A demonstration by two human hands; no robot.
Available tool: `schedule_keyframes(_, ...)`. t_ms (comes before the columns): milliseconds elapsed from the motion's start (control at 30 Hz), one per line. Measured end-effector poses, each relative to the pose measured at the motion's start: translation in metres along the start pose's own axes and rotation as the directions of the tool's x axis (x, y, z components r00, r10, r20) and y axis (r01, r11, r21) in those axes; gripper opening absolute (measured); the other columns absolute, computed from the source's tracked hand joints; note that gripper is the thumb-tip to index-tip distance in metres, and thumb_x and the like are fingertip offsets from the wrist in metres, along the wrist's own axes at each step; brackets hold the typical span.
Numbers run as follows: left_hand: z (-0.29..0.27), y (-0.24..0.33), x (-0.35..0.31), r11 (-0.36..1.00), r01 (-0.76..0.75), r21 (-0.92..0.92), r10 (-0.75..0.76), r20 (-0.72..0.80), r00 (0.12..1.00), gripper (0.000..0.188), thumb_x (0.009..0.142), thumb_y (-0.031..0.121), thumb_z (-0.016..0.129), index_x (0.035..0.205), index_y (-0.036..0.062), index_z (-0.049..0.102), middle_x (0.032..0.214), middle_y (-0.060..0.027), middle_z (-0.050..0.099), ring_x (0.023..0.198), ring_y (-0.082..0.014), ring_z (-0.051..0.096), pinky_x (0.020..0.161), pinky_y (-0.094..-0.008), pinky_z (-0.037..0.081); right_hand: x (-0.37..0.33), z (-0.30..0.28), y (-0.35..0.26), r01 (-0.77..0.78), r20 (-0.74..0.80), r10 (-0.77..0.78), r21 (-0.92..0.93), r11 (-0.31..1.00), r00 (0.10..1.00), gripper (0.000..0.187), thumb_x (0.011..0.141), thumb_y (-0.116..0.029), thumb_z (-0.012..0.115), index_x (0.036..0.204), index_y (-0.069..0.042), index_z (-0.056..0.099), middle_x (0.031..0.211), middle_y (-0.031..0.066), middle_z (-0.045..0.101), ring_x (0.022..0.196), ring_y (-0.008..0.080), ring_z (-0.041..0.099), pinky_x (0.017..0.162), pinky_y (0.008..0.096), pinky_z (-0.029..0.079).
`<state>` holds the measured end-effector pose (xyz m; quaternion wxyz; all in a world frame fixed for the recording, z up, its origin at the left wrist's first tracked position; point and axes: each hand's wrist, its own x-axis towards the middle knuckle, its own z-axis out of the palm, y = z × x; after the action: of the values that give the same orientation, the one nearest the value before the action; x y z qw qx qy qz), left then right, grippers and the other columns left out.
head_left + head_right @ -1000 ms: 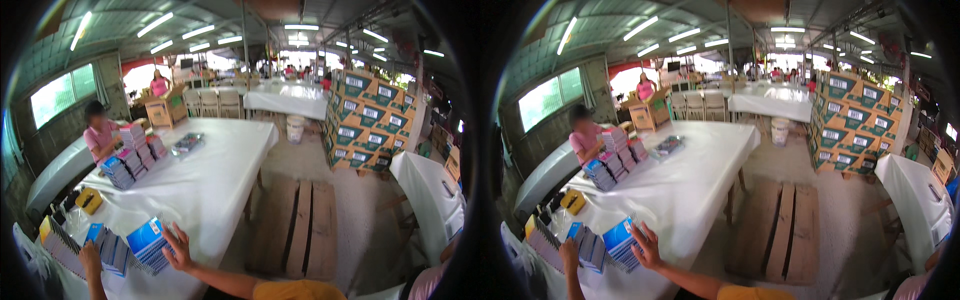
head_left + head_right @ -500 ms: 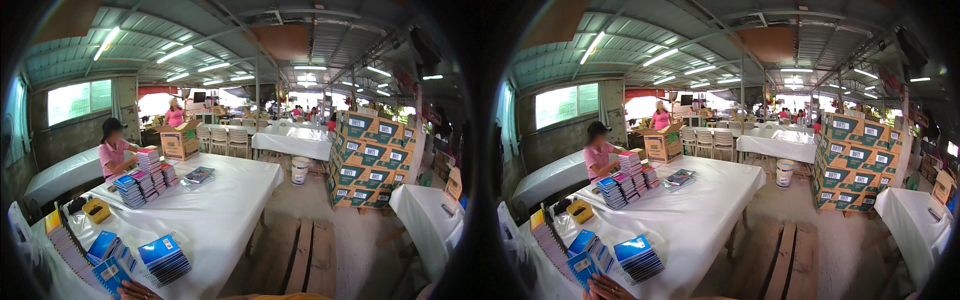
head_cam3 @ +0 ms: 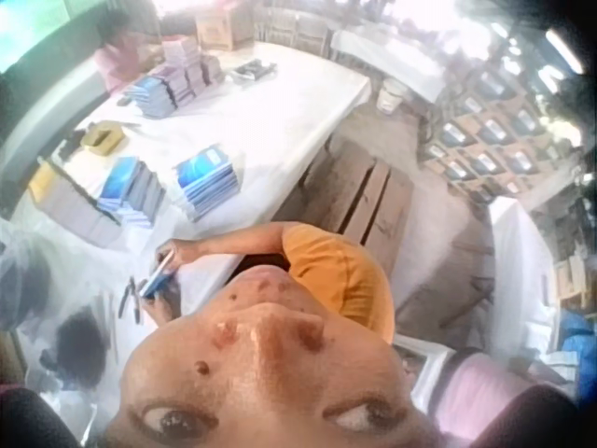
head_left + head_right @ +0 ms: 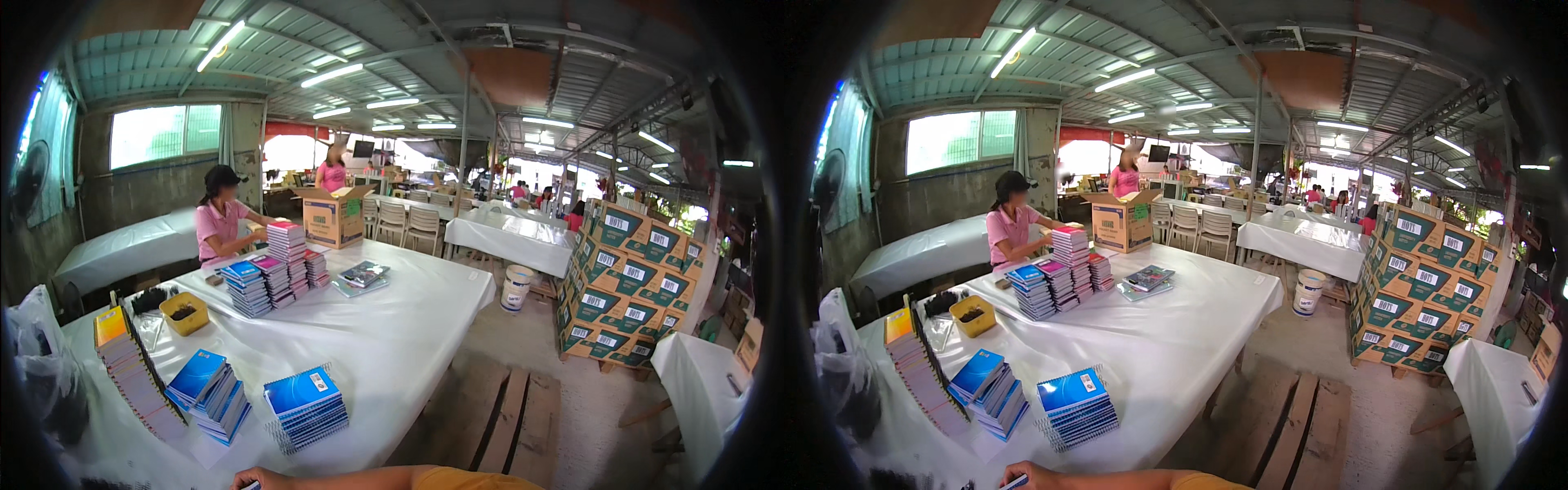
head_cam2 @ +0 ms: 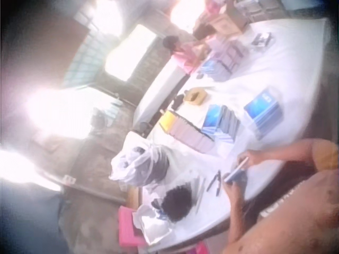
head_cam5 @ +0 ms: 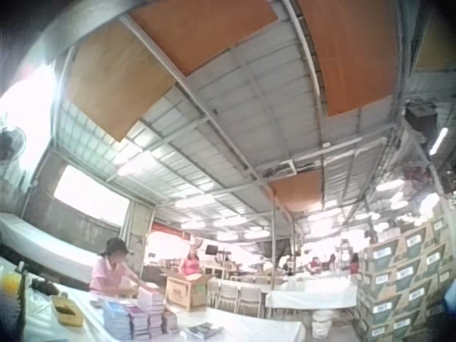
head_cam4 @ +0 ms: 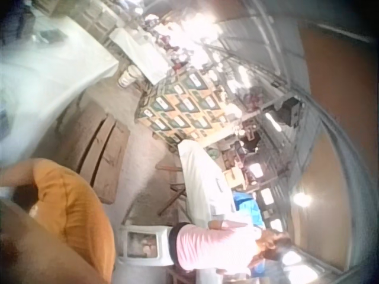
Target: The person inserts spiral binding coils into the punched holes of several small notebooks by hand and uses a tool to secure the ends of the coils.
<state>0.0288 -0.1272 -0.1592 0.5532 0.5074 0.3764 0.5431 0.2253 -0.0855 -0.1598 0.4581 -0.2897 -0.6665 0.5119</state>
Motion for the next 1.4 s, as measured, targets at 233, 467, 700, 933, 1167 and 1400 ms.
schedule_keyframes(233, -0.065, 0.054, 0.035, -0.166, -0.232, 0.958, 0.420, 0.282, 0.863, 0.039, 0.082, 0.024, 0.058, 0.112, 0.0001, 0.050, 0.103, -0.0161, 0.057, 0.090, -0.0299, 0.057, 0.084, -0.0436, 0.043, 0.009, -0.003, 0.028, 0.133, 0.174, -0.135, 0.025, 0.991, 0.975, 0.032, 0.082, -0.015, 0.065, 0.112, -0.004, 0.061, 0.101, 0.0099, 0.065, 0.087, 0.0155, 0.061, 0.078, 0.0304, 0.049)
schedule_keyframes(467, -0.104, 0.073, 0.054, -0.185, 0.080, 0.979, 0.269, -0.028, 0.963, 0.027, 0.080, 0.023, 0.054, 0.096, 0.0048, 0.064, 0.092, -0.0170, 0.061, 0.088, -0.0337, 0.057, 0.080, -0.0444, 0.043, 0.023, 0.015, 0.004, -0.020, 0.193, 0.006, 0.073, 0.997, 0.981, 0.029, 0.083, -0.019, 0.065, 0.108, -0.007, 0.064, 0.101, 0.0111, 0.066, 0.088, 0.0170, 0.061, 0.079, 0.0302, 0.049)
schedule_keyframes(700, -0.121, 0.092, 0.073, 0.151, 0.041, 0.988, 0.380, -0.097, 0.920, 0.026, 0.087, 0.020, 0.050, 0.100, 0.0014, 0.062, 0.097, -0.0196, 0.061, 0.088, -0.0360, 0.058, 0.079, -0.0409, 0.044, 0.018, -0.002, -0.028, 0.039, 0.225, -0.073, 0.153, 0.988, 0.972, 0.031, 0.077, -0.007, 0.065, 0.108, 0.001, 0.062, 0.110, 0.0122, 0.062, 0.101, 0.0165, 0.057, 0.088, 0.0266, 0.042)
schedule_keyframes(933, -0.126, 0.090, 0.090, 0.254, -0.021, 0.967, 0.357, -0.073, 0.931, 0.028, 0.091, 0.021, 0.047, 0.104, -0.0024, 0.057, 0.101, -0.0207, 0.061, 0.091, -0.0355, 0.058, 0.079, -0.0389, 0.045, 0.016, -0.001, -0.041, -0.123, 0.276, 0.074, 0.166, 0.978, 0.958, 0.032, 0.078, -0.004, 0.063, 0.110, -0.003, 0.063, 0.109, 0.0113, 0.063, 0.097, 0.0160, 0.057, 0.085, 0.0271, 0.044)
schedule_keyframes(1167, -0.115, 0.105, 0.091, 0.041, 0.030, 0.999, 0.340, -0.042, 0.940, 0.037, 0.090, 0.028, 0.052, 0.106, -0.0053, 0.052, 0.099, -0.0254, 0.060, 0.088, -0.0408, 0.058, 0.074, -0.0418, 0.047, 0.014, -0.008, -0.048, -0.006, 0.193, -0.007, 0.066, 0.998, 0.981, 0.032, 0.077, -0.003, 0.063, 0.109, -0.003, 0.063, 0.106, 0.0107, 0.064, 0.093, 0.0166, 0.059, 0.083, 0.0270, 0.044)
schedule_keyframes(1400, -0.104, 0.110, 0.079, 0.122, -0.048, 0.991, 0.102, 0.036, 0.994, 0.040, 0.092, 0.020, 0.047, 0.121, -0.0066, 0.041, 0.115, -0.0265, 0.052, 0.104, -0.0339, 0.053, 0.088, -0.0372, 0.043, 0.014, -0.003, -0.040, 0.046, 0.114, -0.063, 0.138, 0.989, 0.991, 0.029, 0.073, 0.000, 0.062, 0.102, -0.001, 0.063, 0.098, 0.0079, 0.065, 0.088, 0.0145, 0.059, 0.078, 0.0270, 0.044)
